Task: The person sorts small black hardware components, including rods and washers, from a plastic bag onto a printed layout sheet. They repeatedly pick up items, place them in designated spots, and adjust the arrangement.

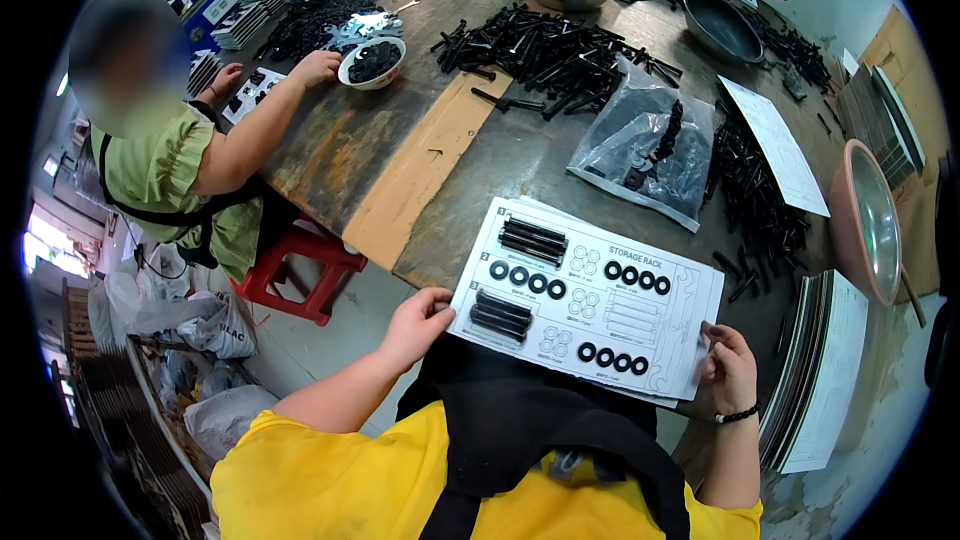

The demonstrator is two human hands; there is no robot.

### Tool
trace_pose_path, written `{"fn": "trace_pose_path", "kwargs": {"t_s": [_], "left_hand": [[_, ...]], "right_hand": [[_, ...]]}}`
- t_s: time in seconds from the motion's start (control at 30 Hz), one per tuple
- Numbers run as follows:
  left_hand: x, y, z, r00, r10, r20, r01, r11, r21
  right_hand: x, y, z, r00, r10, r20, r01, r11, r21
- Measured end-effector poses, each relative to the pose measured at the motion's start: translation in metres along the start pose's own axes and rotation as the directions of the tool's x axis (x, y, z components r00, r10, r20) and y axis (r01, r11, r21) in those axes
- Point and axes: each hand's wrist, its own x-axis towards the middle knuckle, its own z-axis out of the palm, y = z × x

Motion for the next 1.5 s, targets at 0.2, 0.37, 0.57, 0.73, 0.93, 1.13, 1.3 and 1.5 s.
{"fn": "trace_pose_path", "kwargs": {"t_s": [0.2, 0.37, 0.57, 0.73, 0.93, 1.13, 1.3, 1.5], "left_hand": [[0.014, -0.012, -0.048, 0.935, 0.085, -0.344, -0.119, 0.99, -0.08], [0.045, -0.033, -0.111, 0.781, 0.116, -0.613, -0.322, 0.917, -0.236], [0.066, -0.041, -0.13, 0.731, -0.17, -0.661, -0.455, 0.6, -0.658], [0.057, -0.018, -0.07, 0.759, -0.153, -0.633, -0.507, 0.472, -0.721], [0.085, -0.022, -0.088, 0.771, -0.196, -0.605, -0.506, 0.388, -0.77], [0.109, -0.027, -0.139, 0.784, -0.104, -0.612, -0.522, 0.422, -0.741], [0.137, -0.045, -0.188, 0.681, -0.125, -0.721, -0.539, 0.581, -0.61], [0.127, -0.015, -0.181, 0.472, -0.057, -0.88, -0.654, 0.647, -0.392]], "right_hand": [[0.009, 0.002, 0.059, 0.956, 0.137, 0.259, -0.196, 0.956, 0.219], [0.036, 0.011, 0.126, 0.84, 0.21, 0.5, -0.328, 0.931, 0.158], [0.05, 0.022, 0.201, 0.769, 0.215, 0.602, -0.383, 0.909, 0.165], [0.064, 0.03, 0.243, 0.756, 0.179, 0.63, -0.452, 0.839, 0.304], [0.076, 0.039, 0.288, 0.718, 0.189, 0.67, -0.438, 0.871, 0.224], [0.072, 0.034, 0.3, 0.6, 0.198, 0.775, -0.238, 0.969, -0.063], [0.082, 0.011, 0.263, 0.674, 0.179, 0.717, -0.011, 0.972, -0.233], [0.109, -0.024, 0.183, 0.839, -0.089, 0.537, 0.353, 0.84, -0.413]]}}
